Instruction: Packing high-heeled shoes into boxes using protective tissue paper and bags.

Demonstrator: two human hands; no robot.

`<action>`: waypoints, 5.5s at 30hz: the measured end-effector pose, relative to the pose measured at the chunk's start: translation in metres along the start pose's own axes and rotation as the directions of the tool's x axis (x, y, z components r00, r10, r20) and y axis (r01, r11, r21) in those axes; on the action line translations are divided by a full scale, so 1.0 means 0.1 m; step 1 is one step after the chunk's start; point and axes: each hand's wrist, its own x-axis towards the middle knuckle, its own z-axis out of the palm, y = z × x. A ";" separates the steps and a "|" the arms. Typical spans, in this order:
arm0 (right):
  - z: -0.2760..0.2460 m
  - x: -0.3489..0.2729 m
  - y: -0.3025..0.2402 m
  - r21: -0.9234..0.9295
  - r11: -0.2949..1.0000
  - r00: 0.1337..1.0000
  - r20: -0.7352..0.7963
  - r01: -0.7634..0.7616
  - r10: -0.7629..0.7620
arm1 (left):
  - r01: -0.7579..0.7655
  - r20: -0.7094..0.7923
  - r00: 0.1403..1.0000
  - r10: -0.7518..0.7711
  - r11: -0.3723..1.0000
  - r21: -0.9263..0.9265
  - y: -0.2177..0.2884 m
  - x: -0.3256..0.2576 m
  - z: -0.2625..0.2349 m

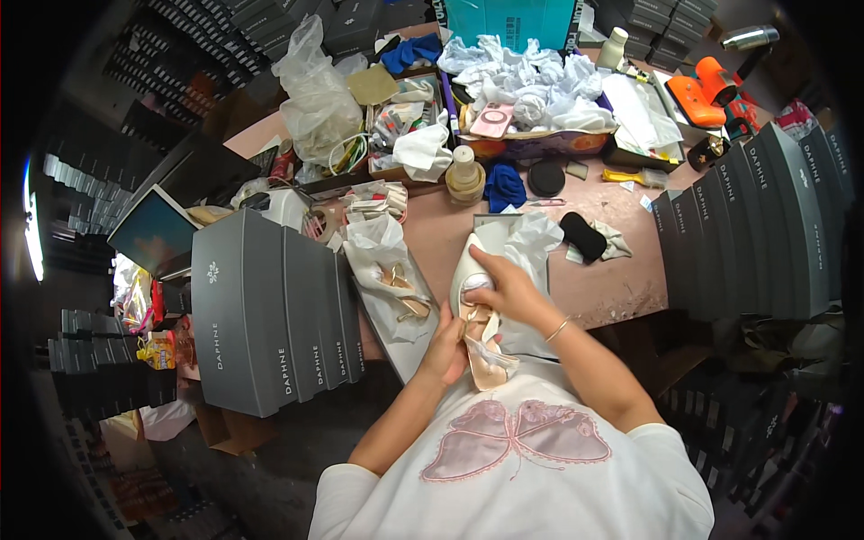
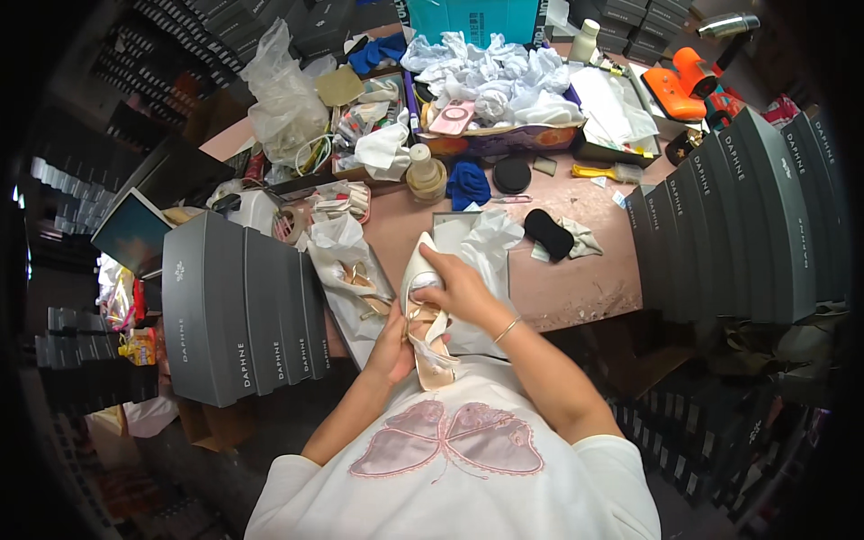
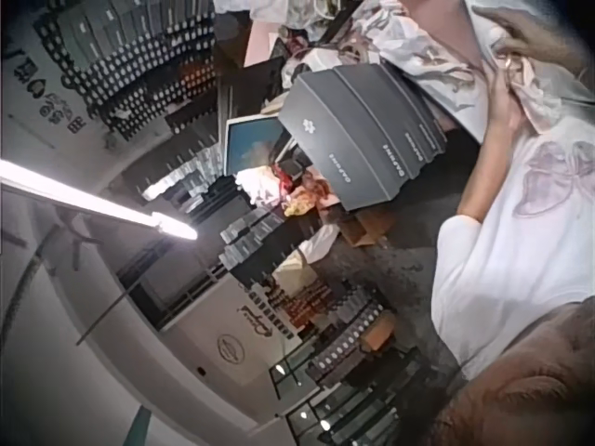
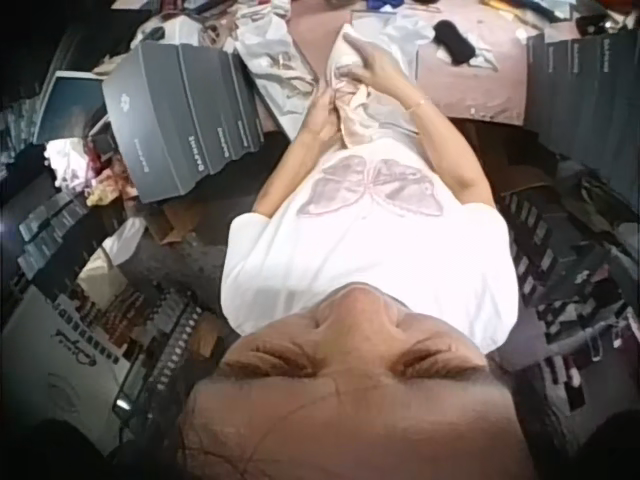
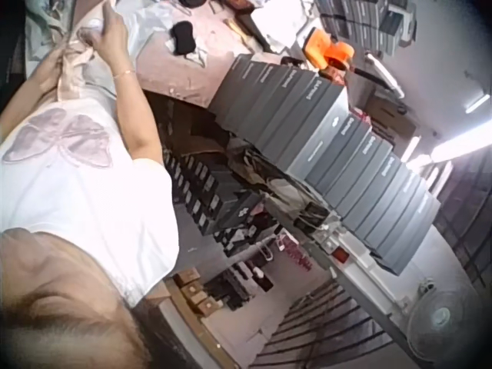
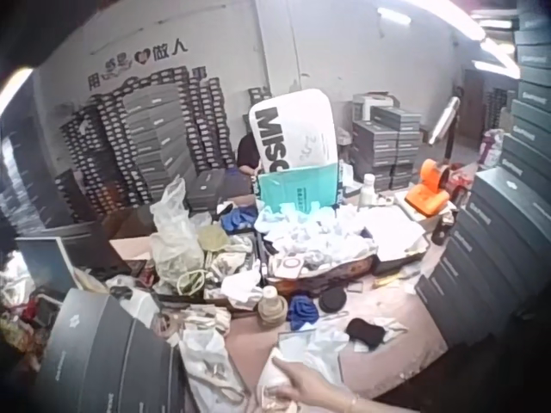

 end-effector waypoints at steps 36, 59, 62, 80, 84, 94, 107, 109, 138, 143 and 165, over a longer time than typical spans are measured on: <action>-0.01 -0.95 -0.67 0.604 0.723 0.920 0.375 -0.336 0.114 | 0.202 0.246 0.962 -0.117 0.912 -0.358 0.24 0.22 -0.09; -0.31 -0.66 -0.30 0.938 -0.301 0.939 0.248 -0.171 0.239 | -0.095 0.251 0.968 -0.022 0.891 0.445 0.09 0.10 -0.12; -0.29 -0.65 -0.25 0.948 -0.251 0.920 0.268 -0.198 0.287 | -0.059 0.260 0.964 -0.050 0.918 0.393 0.07 0.09 -0.10; -0.06 -0.73 0.07 0.944 0.181 0.890 0.177 -0.274 0.421 | 0.082 0.333 0.868 0.368 -0.769 0.634 0.91 0.34 -1.60; -0.05 -0.70 -0.04 0.931 0.265 0.910 0.136 -0.253 0.391 | -0.016 0.409 0.860 0.304 -0.786 0.618 1.01 0.55 -1.65; -0.52 -0.59 -0.31 0.782 0.585 0.943 0.013 -0.216 0.332 | -0.317 0.229 0.947 0.225 0.540 0.780 1.41 -0.26 -0.35; -0.41 -0.60 -0.64 0.339 0.907 0.956 0.235 -0.250 0.176 | 0.055 0.295 0.956 0.005 0.979 -0.195 0.33 -0.02 -0.37; -0.39 -0.60 -0.65 0.327 0.912 0.957 0.232 -0.247 0.176 | 0.106 0.327 0.945 0.002 0.945 -0.311 0.31 -0.02 -0.36; -0.23 -0.47 -0.09 -0.012 0.998 0.995 -0.074 -0.069 0.068 | 0.175 0.326 0.945 -0.036 0.896 -0.408 0.27 0.10 -0.47; -0.33 -0.29 -0.54 0.330 0.938 0.994 -0.059 0.108 -0.094 | 0.181 0.281 0.958 -0.055 0.879 -0.442 0.06 0.10 -0.28; -2.46 -0.92 2.27 0.068 0.862 0.617 -0.669 -0.503 0.413 | -0.147 -0.117 0.982 0.145 0.989 -0.005 0.13 0.72 0.85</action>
